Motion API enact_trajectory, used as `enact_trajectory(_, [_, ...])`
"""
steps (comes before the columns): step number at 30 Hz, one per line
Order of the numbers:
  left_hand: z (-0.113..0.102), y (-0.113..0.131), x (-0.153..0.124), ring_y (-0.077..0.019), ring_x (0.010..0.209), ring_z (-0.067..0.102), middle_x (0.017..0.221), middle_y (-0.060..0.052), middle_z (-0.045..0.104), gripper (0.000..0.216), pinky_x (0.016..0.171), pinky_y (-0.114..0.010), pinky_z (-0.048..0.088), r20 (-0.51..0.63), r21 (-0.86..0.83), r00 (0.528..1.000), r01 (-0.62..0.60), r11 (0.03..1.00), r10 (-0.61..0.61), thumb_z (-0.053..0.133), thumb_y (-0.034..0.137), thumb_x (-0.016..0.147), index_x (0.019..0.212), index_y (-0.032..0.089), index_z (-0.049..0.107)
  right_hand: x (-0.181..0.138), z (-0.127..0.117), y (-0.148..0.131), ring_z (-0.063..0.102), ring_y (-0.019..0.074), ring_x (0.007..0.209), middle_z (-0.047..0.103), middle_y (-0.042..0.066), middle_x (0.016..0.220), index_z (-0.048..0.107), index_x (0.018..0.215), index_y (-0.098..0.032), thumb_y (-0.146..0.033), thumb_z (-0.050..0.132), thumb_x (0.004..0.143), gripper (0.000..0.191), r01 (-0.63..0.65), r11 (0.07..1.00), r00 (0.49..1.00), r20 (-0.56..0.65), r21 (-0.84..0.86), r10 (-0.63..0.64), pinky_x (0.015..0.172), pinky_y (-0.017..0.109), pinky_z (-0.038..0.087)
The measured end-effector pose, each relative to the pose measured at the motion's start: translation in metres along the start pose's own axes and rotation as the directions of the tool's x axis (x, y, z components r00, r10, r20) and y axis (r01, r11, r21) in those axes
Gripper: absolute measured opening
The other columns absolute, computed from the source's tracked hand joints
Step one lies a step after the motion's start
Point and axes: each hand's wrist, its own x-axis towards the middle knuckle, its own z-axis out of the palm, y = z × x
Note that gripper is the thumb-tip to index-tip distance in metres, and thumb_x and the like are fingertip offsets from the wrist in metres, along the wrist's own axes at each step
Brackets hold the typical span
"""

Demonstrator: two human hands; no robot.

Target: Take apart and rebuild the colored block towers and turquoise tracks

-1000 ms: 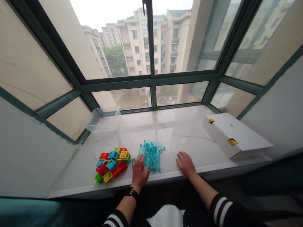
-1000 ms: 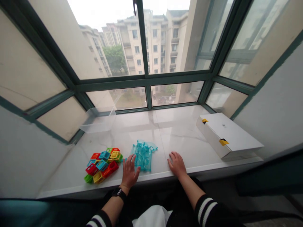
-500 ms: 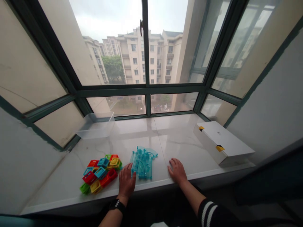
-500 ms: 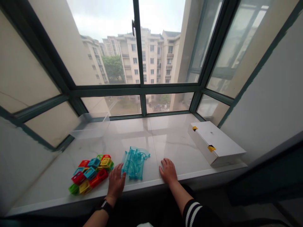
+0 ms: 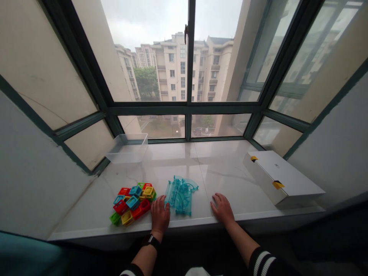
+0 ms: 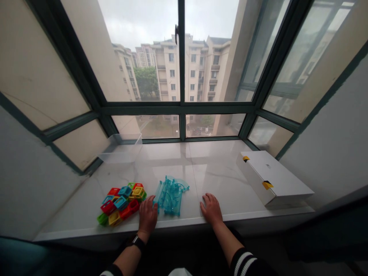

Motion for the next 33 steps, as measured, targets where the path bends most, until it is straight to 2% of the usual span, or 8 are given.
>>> enact_trajectory(5, [0.004,0.0,-0.002,-0.0315,0.139,0.054,0.145,-0.015,0.063,0.042,0.121,-0.056,0.034,0.019,0.012,1.0,0.018,1.0,-0.018,0.04,0.035,0.107,0.14,0.021,0.061,0.004,-0.004,0.002,0.058,0.0337,0.131,0.066,0.015,0.135,0.063,0.136,-0.022,-0.04,0.05,0.099,0.043,-0.006,0.991,0.999,-0.052,0.137,0.013,0.116,0.053,0.045])
enact_trajectory(8, [0.006,-0.001,-0.002,-0.0325,0.145,0.049,0.152,-0.015,0.058,0.045,0.121,-0.055,0.034,0.043,0.013,0.999,0.024,1.0,-0.025,0.043,0.04,0.106,0.143,0.021,0.059,0.019,-0.011,-0.015,0.056,0.0321,0.134,0.064,0.015,0.139,0.059,0.142,-0.022,-0.042,0.048,0.101,0.046,0.052,0.977,0.997,-0.067,0.205,-0.039,0.118,0.052,0.044])
enact_trajectory(11, [0.007,0.0,-0.001,-0.0335,0.149,0.043,0.158,-0.014,0.053,0.05,0.122,-0.056,0.033,0.097,0.018,0.994,0.038,0.999,-0.04,0.044,0.047,0.106,0.148,0.022,0.057,0.044,-0.014,-0.047,0.052,0.0309,0.139,0.059,0.013,0.147,0.058,0.145,-0.024,-0.046,0.049,0.103,0.048,0.155,0.96,0.987,-0.005,0.233,-0.158,0.119,0.05,0.042])
enact_trajectory(15, [0.006,0.003,0.002,-0.0348,0.154,0.037,0.164,-0.013,0.047,0.054,0.124,-0.058,0.03,0.177,0.051,0.981,0.076,0.996,-0.084,0.045,0.048,0.105,0.154,0.025,0.053,0.089,-0.002,-0.096,0.047,0.0315,0.145,0.058,0.012,0.152,0.059,0.148,-0.027,-0.055,0.049,0.104,0.053,0.204,0.949,0.964,0.12,0.238,-0.238,0.124,0.051,0.035])
enact_trajectory(19, [0.005,0.006,0.003,-0.0358,0.153,0.039,0.161,-0.011,0.052,0.053,0.123,-0.059,0.031,0.205,0.067,0.974,0.083,0.994,-0.095,0.049,0.048,0.104,0.154,0.029,0.053,0.127,0.015,-0.135,0.044,0.0292,0.148,0.058,0.008,0.154,0.057,0.15,-0.031,-0.056,0.042,0.107,0.052,0.121,0.964,0.941,0.282,0.236,-0.187,0.127,0.055,0.027])
enact_trajectory(21, [0.005,0.007,0.002,-0.0357,0.152,0.04,0.16,-0.011,0.053,0.052,0.123,-0.06,0.032,0.206,0.058,0.975,0.077,0.995,-0.088,0.048,0.047,0.105,0.153,0.029,0.054,0.137,0.022,-0.146,0.046,0.0289,0.147,0.06,0.007,0.152,0.061,0.146,-0.033,-0.059,0.041,0.107,0.051,0.066,0.969,0.926,0.347,0.238,-0.148,0.126,0.058,0.024])
enact_trajectory(26, [0.005,0.008,-0.001,-0.0361,0.152,0.041,0.161,-0.013,0.051,0.05,0.122,-0.059,0.035,0.219,0.017,0.974,0.048,0.999,-0.05,0.047,0.044,0.105,0.15,0.024,0.056,0.142,0.035,-0.15,0.056,0.0299,0.135,0.067,0.007,0.141,0.073,0.126,-0.031,-0.061,0.051,0.103,0.044,-0.01,0.973,0.915,0.394,0.23,-0.083,0.123,0.059,0.025])
enact_trajectory(33, [0.002,0.009,-0.002,-0.0345,0.152,0.041,0.161,-0.014,0.05,0.049,0.123,-0.06,0.035,0.257,-0.055,0.966,-0.027,0.998,0.041,0.046,0.048,0.106,0.148,0.023,0.055,0.136,0.044,-0.134,0.062,0.0273,0.126,0.068,0.007,0.136,0.076,0.12,-0.028,-0.051,0.058,0.099,0.036,-0.023,0.974,0.932,0.358,0.224,-0.061,0.115,0.044,0.039])
